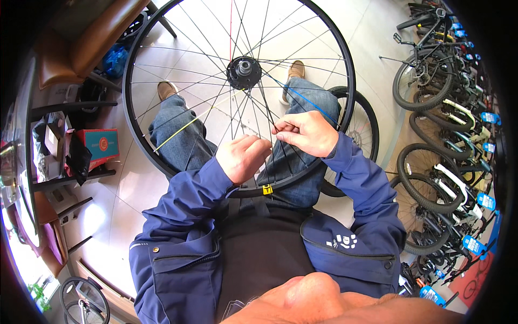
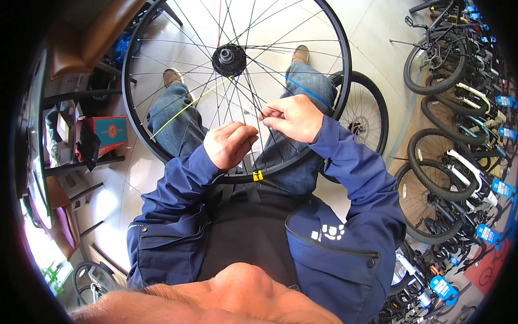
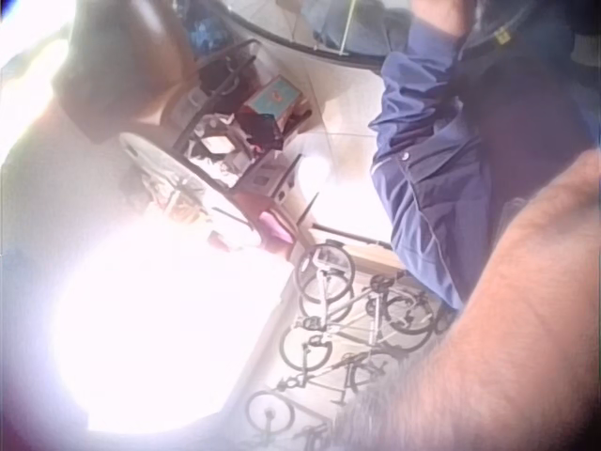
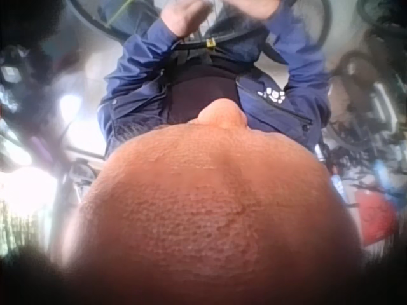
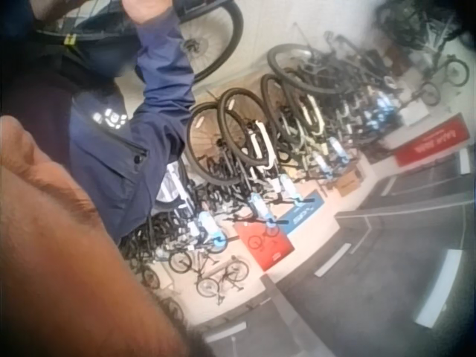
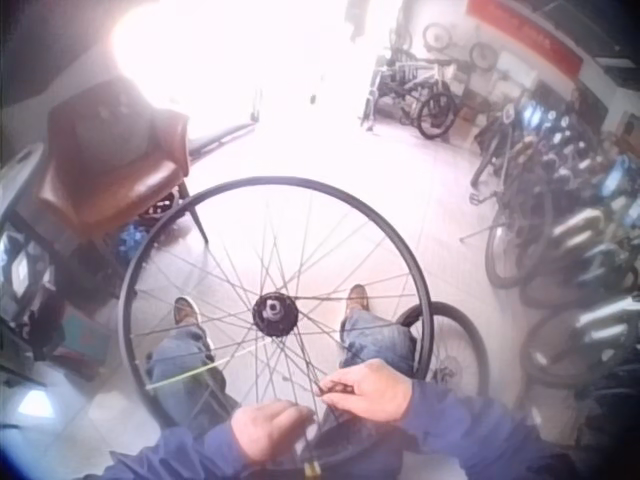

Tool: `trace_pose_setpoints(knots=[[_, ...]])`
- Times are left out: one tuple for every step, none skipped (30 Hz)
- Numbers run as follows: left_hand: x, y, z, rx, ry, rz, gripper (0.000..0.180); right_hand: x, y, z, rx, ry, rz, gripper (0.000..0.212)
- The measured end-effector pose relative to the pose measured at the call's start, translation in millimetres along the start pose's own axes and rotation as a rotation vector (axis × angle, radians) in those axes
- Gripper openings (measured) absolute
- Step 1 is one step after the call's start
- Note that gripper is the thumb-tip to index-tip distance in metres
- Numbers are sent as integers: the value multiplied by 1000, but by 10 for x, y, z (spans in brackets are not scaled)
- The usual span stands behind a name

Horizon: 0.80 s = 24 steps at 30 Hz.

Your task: The person sits on the floor and laces spokes into a bicycle wheel rim, threading each spoke through the rim and hub in sequence. They rotate the wheel as needed to reach different spoke holes and continue adding spokes around the circumference.

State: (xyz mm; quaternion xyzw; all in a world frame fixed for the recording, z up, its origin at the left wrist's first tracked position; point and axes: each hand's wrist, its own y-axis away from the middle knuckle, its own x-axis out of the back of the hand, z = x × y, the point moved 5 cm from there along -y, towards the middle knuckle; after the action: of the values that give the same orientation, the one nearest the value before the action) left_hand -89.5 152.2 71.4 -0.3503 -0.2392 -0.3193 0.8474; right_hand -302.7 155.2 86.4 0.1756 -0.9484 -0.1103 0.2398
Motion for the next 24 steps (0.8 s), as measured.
trace_pose_setpoints(knots=[[4, -5, -2, -4, -1, 11, 21, 1, -5, 32, -50, 7, -17, 18], [3, -6, 0, -4, 1, 18, 22, 1, -9, 39, -53, 0, -28, 18], [0, -7, 3, -4, 5, 25, 22, 1, -18, 81, -128, -40, -33, 19], [-4, -8, 6, -7, 2, 27, 22, 0, -37, 100, -156, -92, -30, 20], [-7, -13, 7, -11, 1, 30, 22, 5, -51, 125, -198, -140, -23, 20], [-11, -19, 5, -10, 2, 32, 22, -3, -66, 122, -190, -161, -33, 20], [-16, -21, 10, -10, -10, 28, 23, -15, -76, 125, -198, -181, -38, 20], [-21, -26, 15, -7, -20, 22, 23, -27, -82, 129, -214, -209, -56, 20], [-21, -29, 24, -6, -25, 15, 24, -14, -71, 142, -245, -225, -65, 20], [-16, -36, 24, 4, -43, 5, 25, 9, -57, 155, -282, -247, -88, 21], [-12, -43, 29, 12, -56, -4, 27, 22, -40, 170, -320, -269, -97, 22], [-13, -41, 48, 19, -61, -14, 29, 12, -23, 169, -318, -271, -94, 22], [-22, -48, 72, 6, -85, -39, 31, 7, -2, 169, -315, -274, -74, 22], [-31, -68, 81, -14, -108, -57, 33, 7, 12, 169, -309, -274, -50, 21], [-45, -79, 93, -29, -129, -81, 36, 3, 32, 168, -297, -290, 2, 22], [-56, -88, 94, -20, -130, -89, 41, -26, 62, 165, -288, -308, 50, 22], [-58, -94, 96, -18, -138, -85, 41, -48, 102, 188, -332, -301, 107, 23], [-64, -99, 94, -14, -144, -85, 41, -36, 186, 130, -232, -226, 205, 22], [-76, -96, 95, -9, -144, -87, 41, -5, 265, 21, -55, 10, 317, 20], [-73, -99, 91, -15, -129, -63, 41, -18, 391, -6, -45, 46, 355, 17], [-77, -97, 83, -13, -128, -61, 41, -32, 535, -47, -30, 86, 396, 15], [-78, -96, 71, -12, -126, -58, 40, -69, 694, -114, -1, 229, 389, 10], [-77, -86, 63, -9, -123, -56, 39, -139, 822, -135, -49, 326, 339, 11], [-83, -83, 51, 1, -97, -46, 34, -234, 904, -158, -67, 372, 354, 12]])
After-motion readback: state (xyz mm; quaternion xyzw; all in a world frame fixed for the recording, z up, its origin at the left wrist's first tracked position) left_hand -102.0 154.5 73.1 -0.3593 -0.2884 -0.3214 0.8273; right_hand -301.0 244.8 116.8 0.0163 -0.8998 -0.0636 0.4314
